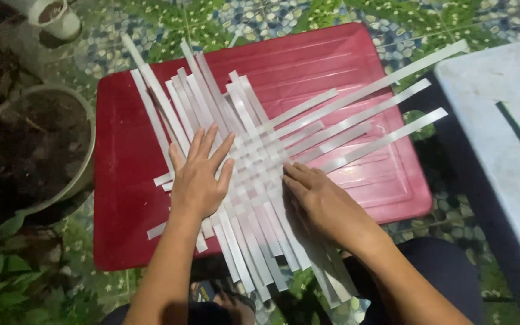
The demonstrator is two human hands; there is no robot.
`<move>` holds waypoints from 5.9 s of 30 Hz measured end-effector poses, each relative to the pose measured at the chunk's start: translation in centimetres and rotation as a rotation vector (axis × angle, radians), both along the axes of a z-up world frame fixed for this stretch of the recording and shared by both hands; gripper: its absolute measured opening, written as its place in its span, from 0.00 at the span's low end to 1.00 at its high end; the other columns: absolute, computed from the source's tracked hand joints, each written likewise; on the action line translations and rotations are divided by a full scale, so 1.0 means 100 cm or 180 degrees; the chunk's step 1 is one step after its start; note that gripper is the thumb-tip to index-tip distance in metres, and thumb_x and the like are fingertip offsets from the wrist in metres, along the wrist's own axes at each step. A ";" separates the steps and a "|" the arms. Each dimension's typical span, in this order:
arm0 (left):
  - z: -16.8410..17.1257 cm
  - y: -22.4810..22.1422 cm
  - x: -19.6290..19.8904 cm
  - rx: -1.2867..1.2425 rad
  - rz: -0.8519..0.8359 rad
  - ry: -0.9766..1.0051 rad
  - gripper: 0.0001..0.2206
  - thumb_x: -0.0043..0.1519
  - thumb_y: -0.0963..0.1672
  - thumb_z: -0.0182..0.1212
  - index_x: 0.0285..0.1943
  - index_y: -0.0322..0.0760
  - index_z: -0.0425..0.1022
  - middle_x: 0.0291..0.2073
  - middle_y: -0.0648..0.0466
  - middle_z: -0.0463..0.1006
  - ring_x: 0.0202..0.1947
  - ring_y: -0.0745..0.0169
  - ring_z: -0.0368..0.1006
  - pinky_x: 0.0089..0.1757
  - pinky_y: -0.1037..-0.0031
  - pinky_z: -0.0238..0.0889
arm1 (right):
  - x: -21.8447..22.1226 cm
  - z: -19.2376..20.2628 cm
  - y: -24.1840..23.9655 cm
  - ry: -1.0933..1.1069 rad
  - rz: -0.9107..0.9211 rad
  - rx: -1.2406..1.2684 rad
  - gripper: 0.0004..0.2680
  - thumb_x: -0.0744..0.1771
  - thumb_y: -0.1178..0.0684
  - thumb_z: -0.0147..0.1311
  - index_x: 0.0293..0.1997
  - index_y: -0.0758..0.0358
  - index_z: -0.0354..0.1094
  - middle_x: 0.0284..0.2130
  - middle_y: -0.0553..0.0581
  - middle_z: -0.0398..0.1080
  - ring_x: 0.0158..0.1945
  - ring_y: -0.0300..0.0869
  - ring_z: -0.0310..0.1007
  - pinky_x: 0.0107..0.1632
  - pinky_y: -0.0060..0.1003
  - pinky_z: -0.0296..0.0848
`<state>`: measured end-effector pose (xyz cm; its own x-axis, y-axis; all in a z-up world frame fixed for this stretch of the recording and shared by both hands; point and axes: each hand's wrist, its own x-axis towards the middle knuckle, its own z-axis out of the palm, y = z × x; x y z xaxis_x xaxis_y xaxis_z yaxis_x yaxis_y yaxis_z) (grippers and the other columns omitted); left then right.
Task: Weaving white plastic strips together to form a woven mat or component.
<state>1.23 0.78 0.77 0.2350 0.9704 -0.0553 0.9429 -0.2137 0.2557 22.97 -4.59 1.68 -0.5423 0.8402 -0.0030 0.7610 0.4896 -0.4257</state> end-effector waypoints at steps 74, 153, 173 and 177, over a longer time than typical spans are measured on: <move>-0.002 0.008 -0.003 0.0099 -0.0049 -0.0110 0.20 0.59 0.51 0.36 0.62 0.60 0.56 0.64 0.56 0.51 0.65 0.57 0.41 0.56 0.45 0.23 | -0.001 0.017 -0.002 -0.0418 0.0090 -0.0444 0.23 0.56 0.66 0.50 0.57 0.67 0.54 0.58 0.66 0.52 0.60 0.57 0.50 0.57 0.50 0.52; 0.000 0.010 -0.010 0.0194 -0.0044 -0.0257 0.19 0.60 0.51 0.37 0.62 0.60 0.57 0.63 0.57 0.52 0.65 0.59 0.43 0.56 0.44 0.25 | -0.047 -0.030 0.064 0.0078 -0.1577 0.1185 0.08 0.60 0.48 0.53 0.28 0.62 0.69 0.26 0.59 0.66 0.32 0.50 0.68 0.36 0.38 0.65; -0.001 0.010 -0.010 0.0180 -0.0014 -0.0280 0.19 0.60 0.51 0.36 0.62 0.60 0.56 0.64 0.57 0.51 0.65 0.58 0.42 0.56 0.44 0.25 | 0.024 -0.025 0.072 0.0329 -0.2625 0.0661 0.08 0.56 0.49 0.57 0.22 0.63 0.68 0.19 0.60 0.65 0.30 0.56 0.68 0.34 0.45 0.66; -0.004 0.010 -0.010 0.0159 -0.0007 -0.0271 0.19 0.60 0.51 0.36 0.62 0.60 0.56 0.64 0.58 0.51 0.65 0.59 0.42 0.56 0.45 0.24 | 0.035 -0.034 0.080 0.0270 -0.2628 0.0648 0.09 0.56 0.45 0.56 0.25 0.60 0.67 0.24 0.57 0.64 0.35 0.55 0.68 0.38 0.45 0.66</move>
<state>0.19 1.83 0.42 0.2389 0.9710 0.0135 0.9176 -0.2303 0.3239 26.46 3.37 -1.77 0.2526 0.9459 0.2036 0.8770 -0.1349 -0.4612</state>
